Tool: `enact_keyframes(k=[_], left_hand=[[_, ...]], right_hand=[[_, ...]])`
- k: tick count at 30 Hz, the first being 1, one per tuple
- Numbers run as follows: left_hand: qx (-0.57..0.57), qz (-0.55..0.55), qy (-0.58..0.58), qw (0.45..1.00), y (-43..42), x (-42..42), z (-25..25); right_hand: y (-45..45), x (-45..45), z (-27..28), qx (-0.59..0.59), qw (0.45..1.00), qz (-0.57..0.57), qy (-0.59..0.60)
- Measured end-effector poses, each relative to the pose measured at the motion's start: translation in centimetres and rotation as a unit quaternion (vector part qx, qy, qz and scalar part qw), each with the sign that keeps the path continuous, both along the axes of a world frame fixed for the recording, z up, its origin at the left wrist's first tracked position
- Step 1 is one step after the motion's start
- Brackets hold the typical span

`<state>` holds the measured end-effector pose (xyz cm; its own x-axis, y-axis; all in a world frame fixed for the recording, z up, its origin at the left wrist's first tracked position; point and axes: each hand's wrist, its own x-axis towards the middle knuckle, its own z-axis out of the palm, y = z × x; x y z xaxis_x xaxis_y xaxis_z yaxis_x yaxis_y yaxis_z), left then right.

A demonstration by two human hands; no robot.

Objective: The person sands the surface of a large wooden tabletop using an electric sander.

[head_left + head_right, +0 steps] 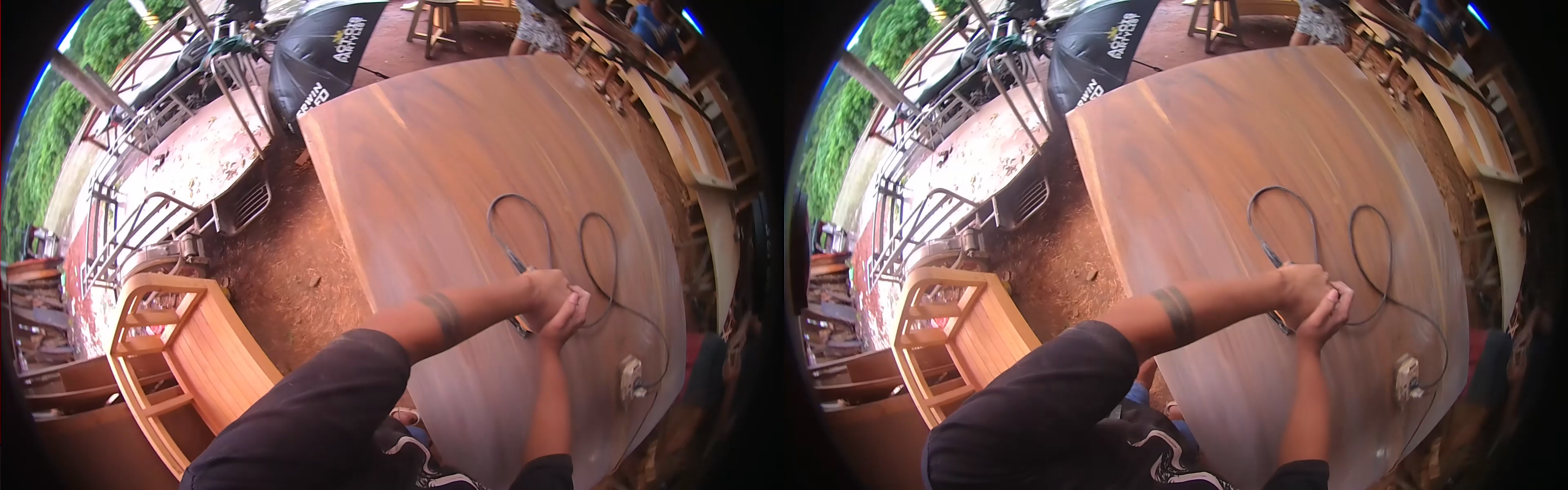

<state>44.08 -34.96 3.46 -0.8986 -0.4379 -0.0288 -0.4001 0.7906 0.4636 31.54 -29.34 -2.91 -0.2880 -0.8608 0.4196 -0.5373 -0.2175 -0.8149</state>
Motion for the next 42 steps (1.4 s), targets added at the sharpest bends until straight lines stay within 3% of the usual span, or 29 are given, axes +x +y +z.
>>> enact_keyframes(k=[9, 10, 13, 17, 18, 19, 21, 23, 25, 31, 33, 35, 36, 38, 42], left_hand=[[-0.025, 0.143, -0.017, 0.989, -4.4, 14.7, 0.0], [-0.024, 0.155, -0.015, 0.988, -3.9, 15.2, 0.4], [-0.036, 0.172, -0.054, 0.983, -1.9, 15.2, 0.0], [-0.031, 0.161, -0.049, 0.985, 2.2, 10.0, -1.8], [-0.063, 0.166, 0.086, 0.980, 2.6, 7.8, -6.0], [-0.079, 0.159, 0.122, 0.977, 4.4, 5.5, -7.5], [-0.074, 0.119, 0.009, 0.990, 8.9, 0.6, -4.9], [-0.079, 0.069, -0.015, 0.994, 12.8, -4.5, -4.7], [-0.090, 0.014, -0.015, 0.996, 16.6, -9.1, -4.6], [-0.122, -0.143, 0.016, 0.982, 27.3, -19.7, -4.2], [-0.127, -0.175, 0.135, 0.967, 31.4, -22.7, -5.3], [-0.085, -0.139, 0.192, 0.968, 35.1, -22.9, -6.0], [-0.080, -0.155, 0.152, 0.973, 36.5, -24.4, -7.2], [-0.126, -0.091, 0.175, 0.972, 38.9, -23.4, -7.5], [0.028, -0.008, 0.154, 0.988, 41.0, -17.1, -2.9]], right_hand=[[-8.2, 14.4, 0.5, 0.013, 0.992, 0.128, -0.013], [-8.6, 15.0, 0.0, -0.031, 0.990, 0.138, 0.007], [-6.3, 15.2, 0.4, 0.012, 0.988, 0.155, -0.014], [-2.1, 9.2, -2.1, -0.018, 0.988, 0.153, -0.022], [-1.7, 6.5, -5.5, -0.014, 0.991, 0.128, -0.025], [0.1, 4.3, -6.0, 0.025, 0.989, 0.130, -0.060], [4.6, -0.5, -4.6, 0.030, 0.994, 0.100, -0.026], [9.3, -4.6, -3.8, 0.003, 1.000, 0.014, 0.005], [12.0, -13.7, -8.9, 0.074, 0.994, 0.081, -0.001], [25.5, -18.5, -4.7, 0.145, 0.989, 0.025, -0.025], [31.3, -21.3, -3.2, 0.175, 0.983, -0.015, -0.053], [37.1, -23.6, -1.3, 0.209, 0.972, -0.067, -0.085], [39.7, -24.1, -0.6, 0.226, 0.964, -0.095, -0.103], [43.5, -22.9, 0.1, 0.251, 0.944, -0.156, -0.149], [45.9, -17.0, 2.0, 0.294, 0.893, -0.242, -0.238]])
